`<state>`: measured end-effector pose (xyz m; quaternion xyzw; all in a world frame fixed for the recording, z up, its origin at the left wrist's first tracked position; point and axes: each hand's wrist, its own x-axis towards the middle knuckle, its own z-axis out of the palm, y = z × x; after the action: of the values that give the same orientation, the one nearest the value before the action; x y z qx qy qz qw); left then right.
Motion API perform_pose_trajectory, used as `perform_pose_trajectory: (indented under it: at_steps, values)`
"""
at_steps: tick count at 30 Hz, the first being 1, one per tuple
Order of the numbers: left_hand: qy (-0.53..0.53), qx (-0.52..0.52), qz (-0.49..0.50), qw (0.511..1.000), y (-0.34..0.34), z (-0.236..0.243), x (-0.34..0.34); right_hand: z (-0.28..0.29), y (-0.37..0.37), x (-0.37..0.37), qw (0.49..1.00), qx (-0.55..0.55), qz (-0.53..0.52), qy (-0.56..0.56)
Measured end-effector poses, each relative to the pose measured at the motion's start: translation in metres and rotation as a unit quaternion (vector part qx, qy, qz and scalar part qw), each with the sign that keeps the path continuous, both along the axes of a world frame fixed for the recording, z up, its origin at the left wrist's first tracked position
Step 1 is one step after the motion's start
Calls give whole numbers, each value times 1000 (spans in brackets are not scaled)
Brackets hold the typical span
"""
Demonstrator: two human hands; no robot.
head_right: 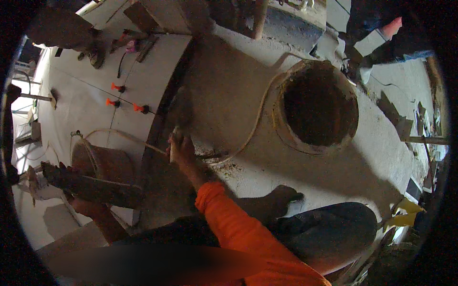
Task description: The person kneels on the floor and uses a trowel to spread adhesive along the edge of a large floor tile. They then use a small metal tool to scrape and smooth the adhesive in the joint between tiles.
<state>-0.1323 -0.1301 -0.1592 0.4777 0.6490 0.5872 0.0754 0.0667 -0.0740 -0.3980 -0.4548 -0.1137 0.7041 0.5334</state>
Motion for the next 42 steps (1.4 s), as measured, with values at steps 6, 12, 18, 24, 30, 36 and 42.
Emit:
perform_pose_trajectory:
  at_steps: [6, 12, 18, 24, 30, 36, 42]
  values:
    - [-251, 54, -158, 954, 5, -7, -10, 9, 5, 23, 992, -47, 42, -106]
    - [229, -72, 3, 971, 0, -10, -1, -22, 23, -40, 972, -26, 61, -226]
    - [-195, 28, -108, 974, -5, -13, -19, -39, 15, -87, 954, 22, -23, -297]
    - [-205, 0, -110, 973, 3, -21, -11, -19, -1, -58, 963, 58, 25, -264]
    - [-287, 12, -169, 943, 7, -19, -7, -17, 0, -63, 938, 125, -96, -308]
    - [-350, 50, -251, 901, 2, -18, -15, -1, -11, 4, 997, -8, 55, 54]
    - [-289, 28, -197, 936, 16, -33, -7, 45, -16, 89, 991, 5, 107, 86]
